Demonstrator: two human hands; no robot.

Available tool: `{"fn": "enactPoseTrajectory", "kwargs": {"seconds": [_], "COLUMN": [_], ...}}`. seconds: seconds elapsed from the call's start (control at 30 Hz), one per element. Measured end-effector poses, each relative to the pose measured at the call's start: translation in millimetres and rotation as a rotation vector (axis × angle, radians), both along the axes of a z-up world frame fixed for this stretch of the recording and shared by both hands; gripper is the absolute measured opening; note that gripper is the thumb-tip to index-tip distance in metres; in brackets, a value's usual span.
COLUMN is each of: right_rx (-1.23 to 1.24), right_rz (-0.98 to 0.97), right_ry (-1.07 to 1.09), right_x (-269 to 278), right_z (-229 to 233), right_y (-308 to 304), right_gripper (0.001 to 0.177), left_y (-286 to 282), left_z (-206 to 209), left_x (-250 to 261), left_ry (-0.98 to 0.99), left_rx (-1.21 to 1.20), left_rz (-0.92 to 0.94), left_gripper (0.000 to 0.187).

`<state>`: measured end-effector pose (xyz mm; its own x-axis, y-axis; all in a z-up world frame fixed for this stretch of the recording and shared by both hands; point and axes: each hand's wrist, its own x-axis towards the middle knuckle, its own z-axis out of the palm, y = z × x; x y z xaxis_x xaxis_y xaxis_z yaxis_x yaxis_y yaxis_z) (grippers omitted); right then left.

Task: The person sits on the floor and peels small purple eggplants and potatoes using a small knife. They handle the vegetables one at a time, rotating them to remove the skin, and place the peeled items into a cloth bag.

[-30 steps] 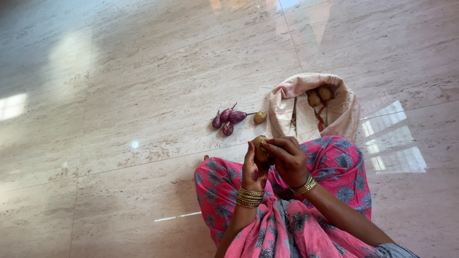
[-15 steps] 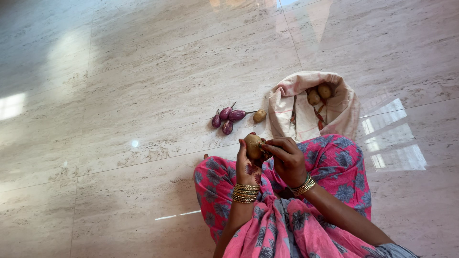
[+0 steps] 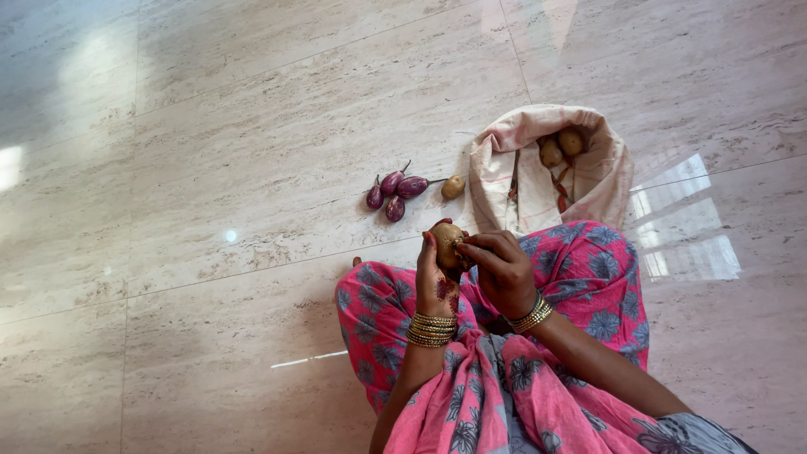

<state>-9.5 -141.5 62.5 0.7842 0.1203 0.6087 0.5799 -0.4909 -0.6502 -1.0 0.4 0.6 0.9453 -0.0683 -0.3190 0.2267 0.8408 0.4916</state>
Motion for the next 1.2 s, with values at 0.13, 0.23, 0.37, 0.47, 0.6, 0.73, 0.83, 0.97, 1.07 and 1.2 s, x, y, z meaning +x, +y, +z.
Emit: {"fn": "enactPoseTrajectory", "kwargs": {"seconds": [0.13,0.23,0.37,0.47,0.6,0.73,0.83,0.97,1.07,1.2], "right_rx": [0.037,0.034,-0.023,-0.06,-0.028,0.022,0.032,-0.016,-0.018,0.026], "right_rz": [-0.014,-0.036,0.002,0.049,0.019,-0.026,-0.028,0.024,0.042,0.007], "right_ry": [0.021,0.008,-0.079,-0.115,-0.097,-0.046,-0.011,-0.045,-0.045,-0.041], "right_x": [2.8,4.9,1.7,0.2,4.6,13.2,12.5,5.5,4.2,7.3], "right_z": [1.1,1.4,0.7,0.4,-0.1,2.0,1.7,-0.7,-3.2,-2.4], "right_y": [-1.1,-1.5,1.6,3.0,5.2,-0.4,-1.0,2.7,5.3,8.3], "right_gripper": [0.04,0.039,0.035,0.035,0.033,0.037,0.037,0.037,0.036,0.036], "left_y": [-3.2,-5.4,-2.9,1.4,-0.4,-6.2,-7.4,-2.3,6.5,6.0], "left_z": [-2.3,-5.2,0.1,6.2,3.1,3.9,8.3,9.2,7.8,4.9], "left_x": [-4.9,-7.7,-1.5,1.3,-0.7,-4.5,-3.9,4.6,5.5,4.2], "left_ry": [-0.066,-0.126,-0.074,-0.027,-0.041,-0.091,-0.059,-0.019,-0.06,0.152], "left_rx": [0.08,0.068,0.024,0.06,0.105,0.088,0.044,0.042,0.008,-0.134], "left_rz": [0.004,-0.006,0.016,0.036,0.028,-0.01,-0.009,0.053,0.011,-0.041], "left_gripper": [0.048,0.048,0.048,0.047,0.046,0.043,0.043,0.034,0.043,0.049]}}
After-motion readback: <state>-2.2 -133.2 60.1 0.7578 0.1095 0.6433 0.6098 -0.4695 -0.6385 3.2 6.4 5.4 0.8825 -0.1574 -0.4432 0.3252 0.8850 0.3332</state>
